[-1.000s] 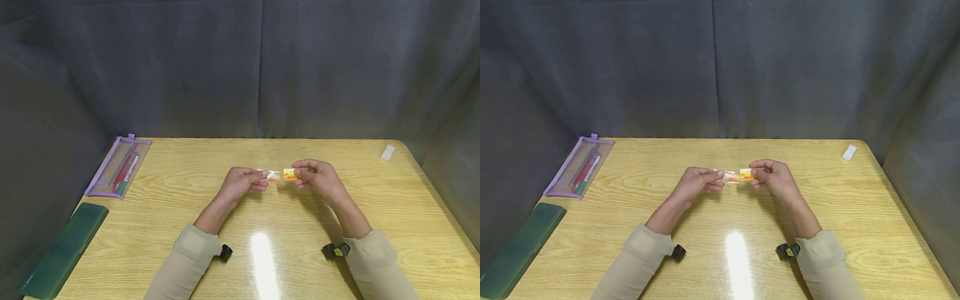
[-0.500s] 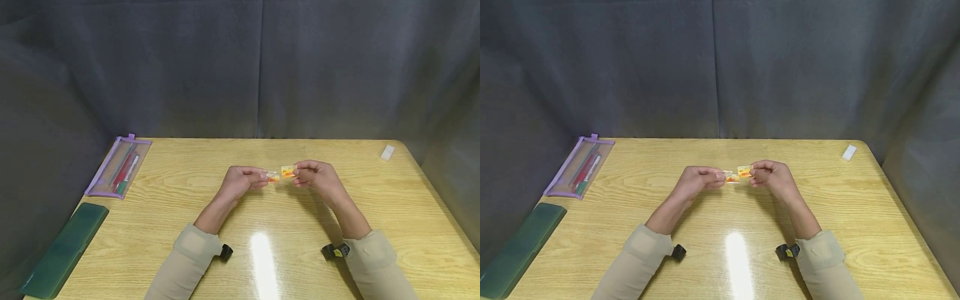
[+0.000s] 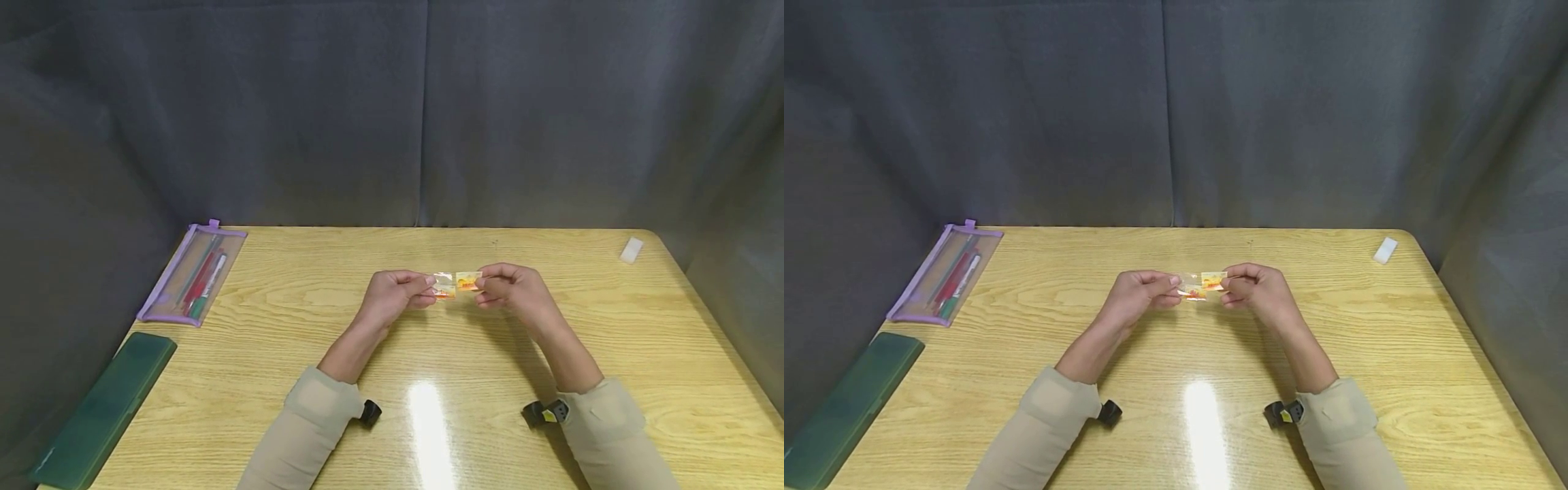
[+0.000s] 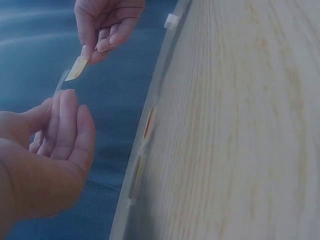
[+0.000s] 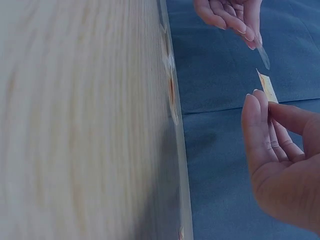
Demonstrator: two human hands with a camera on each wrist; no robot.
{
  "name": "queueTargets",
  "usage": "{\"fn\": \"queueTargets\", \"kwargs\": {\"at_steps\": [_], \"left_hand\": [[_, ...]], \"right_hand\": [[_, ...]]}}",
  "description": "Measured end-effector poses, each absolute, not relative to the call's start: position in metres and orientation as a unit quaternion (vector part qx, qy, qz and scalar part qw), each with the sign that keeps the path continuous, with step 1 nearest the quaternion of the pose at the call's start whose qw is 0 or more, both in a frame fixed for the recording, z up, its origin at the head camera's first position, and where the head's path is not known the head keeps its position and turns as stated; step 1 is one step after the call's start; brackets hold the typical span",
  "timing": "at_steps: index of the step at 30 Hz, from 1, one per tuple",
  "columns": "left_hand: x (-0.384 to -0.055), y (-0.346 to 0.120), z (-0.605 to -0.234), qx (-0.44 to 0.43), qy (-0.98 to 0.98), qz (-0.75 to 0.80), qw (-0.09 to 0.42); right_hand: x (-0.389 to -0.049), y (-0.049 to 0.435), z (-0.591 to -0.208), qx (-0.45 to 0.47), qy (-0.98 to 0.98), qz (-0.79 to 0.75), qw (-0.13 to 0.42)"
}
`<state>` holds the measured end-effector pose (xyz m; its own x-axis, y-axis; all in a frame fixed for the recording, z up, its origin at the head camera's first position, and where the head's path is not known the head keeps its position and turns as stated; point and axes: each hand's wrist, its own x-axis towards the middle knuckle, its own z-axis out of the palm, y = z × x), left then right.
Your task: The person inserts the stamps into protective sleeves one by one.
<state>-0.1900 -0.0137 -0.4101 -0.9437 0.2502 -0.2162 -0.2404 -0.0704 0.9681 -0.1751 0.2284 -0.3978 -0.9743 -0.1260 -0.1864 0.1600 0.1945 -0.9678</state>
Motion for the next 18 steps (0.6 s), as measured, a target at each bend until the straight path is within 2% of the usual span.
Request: {"fn": "queueTargets", "kwargs": {"at_steps": [18], "left_hand": [[-0.1904, -0.0098, -0.4125, -0.013, 0.623, 0.766, 0.158]], "right_hand": [[-0.1731, 0.2214, -0.3979, 0.014, 0.733, -0.672, 0.108]]}}
